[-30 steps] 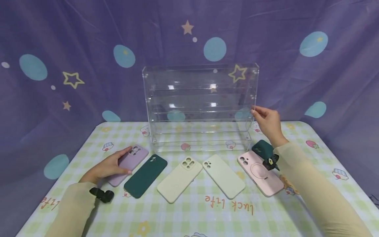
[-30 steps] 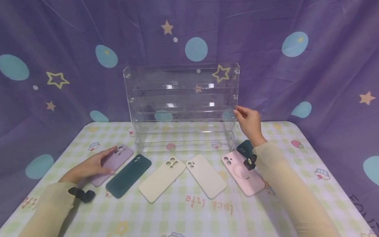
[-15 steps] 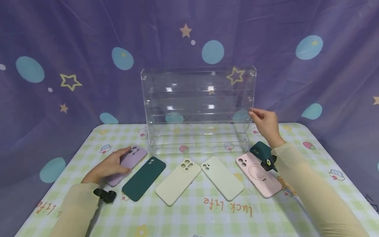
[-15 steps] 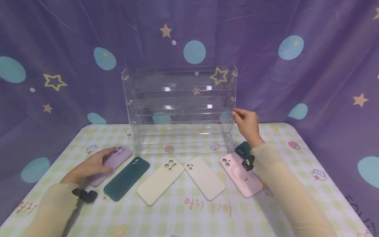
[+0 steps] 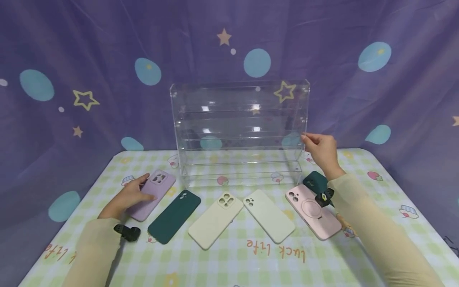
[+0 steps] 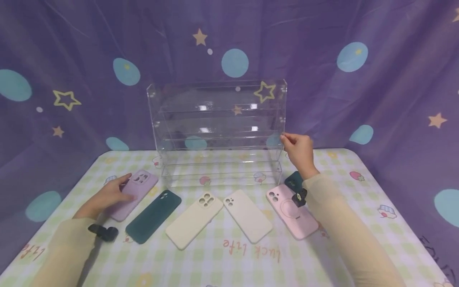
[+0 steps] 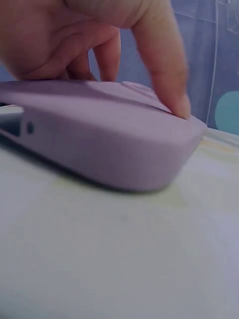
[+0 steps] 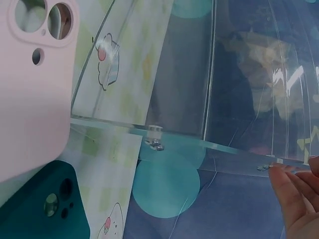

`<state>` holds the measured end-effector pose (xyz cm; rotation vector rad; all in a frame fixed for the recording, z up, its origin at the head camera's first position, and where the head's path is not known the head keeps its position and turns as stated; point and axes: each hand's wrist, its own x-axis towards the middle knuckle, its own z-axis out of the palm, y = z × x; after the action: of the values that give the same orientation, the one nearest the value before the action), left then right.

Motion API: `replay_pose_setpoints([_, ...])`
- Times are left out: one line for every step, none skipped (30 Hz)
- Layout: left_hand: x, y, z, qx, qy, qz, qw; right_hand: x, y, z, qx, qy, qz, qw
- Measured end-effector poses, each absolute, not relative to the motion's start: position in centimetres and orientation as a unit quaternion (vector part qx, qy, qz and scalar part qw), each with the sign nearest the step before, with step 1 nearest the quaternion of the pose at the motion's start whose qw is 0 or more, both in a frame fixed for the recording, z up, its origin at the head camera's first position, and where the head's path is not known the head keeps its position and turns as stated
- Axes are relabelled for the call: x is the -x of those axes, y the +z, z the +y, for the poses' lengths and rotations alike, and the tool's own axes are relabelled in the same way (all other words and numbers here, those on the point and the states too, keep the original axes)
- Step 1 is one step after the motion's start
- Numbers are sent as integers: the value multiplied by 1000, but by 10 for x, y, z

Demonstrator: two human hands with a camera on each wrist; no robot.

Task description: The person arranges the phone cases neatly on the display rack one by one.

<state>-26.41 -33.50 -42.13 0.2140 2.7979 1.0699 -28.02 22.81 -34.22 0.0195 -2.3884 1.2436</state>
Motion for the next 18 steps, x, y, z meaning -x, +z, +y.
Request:
replay_pose_setpoints([265,-422,-337,-67,359,929,62,280,-342,228,-7,449,-865,223])
replay_pose_setpoints([265,-422,-338,-64,361,929,52,280,-342,228,-6,449,-865,223])
replay_pose_setpoints([265,-421,-340,-60,368,927,46,280,-341,228,-5,449,-865,222])
replay_pose_setpoints([265,-420,-341,-54,376,924,40,280,-341,228,-5,448,-866,224])
replay_pose_setpoints([264,-419,-342,-47,389,919,37,280,-341,228,-6,446,-866,226])
replay_pose_setpoints([263,-417,-343,-37,401,915,35,280,-341,227,-7,444,-866,229])
replay_pose_setpoints([262,-415,-344,-28,415,909,36,280,-341,227,-8,442,-866,234])
replay_pose_setpoints([261,-412,-345,-19,432,901,40,280,-341,227,-9,440,-865,239])
replay_pose_setpoints([259,-409,-346,-10,450,891,51,280,-341,227,-9,439,-865,243])
replay_pose_setpoints([258,-405,-347,-1,472,880,62,280,-341,227,-10,438,-864,247])
replay_pose_setpoints([257,-402,-348,6,492,868,72,280,-341,227,-9,439,-864,248])
replay_pose_setpoints([256,-398,-349,11,511,856,81,280,-341,227,-8,441,-863,247])
replay_pose_setpoints([255,-394,-350,15,529,844,91,279,-341,227,-7,442,-863,246])
replay_pose_setpoints([255,-389,-352,15,545,833,99,279,-341,227,-4,444,-863,242])
replay_pose_setpoints([254,-384,-353,14,556,825,103,279,-341,227,-1,446,-863,237])
replay_pose_setpoints([252,-379,-353,7,564,819,103,278,-341,227,2,448,-864,231])
replay_pose_setpoints([251,-373,-354,-2,565,819,102,278,-342,227,6,451,-864,223])
replay_pose_setpoints([250,-367,-354,-11,563,820,101,277,-342,227,9,454,-865,216])
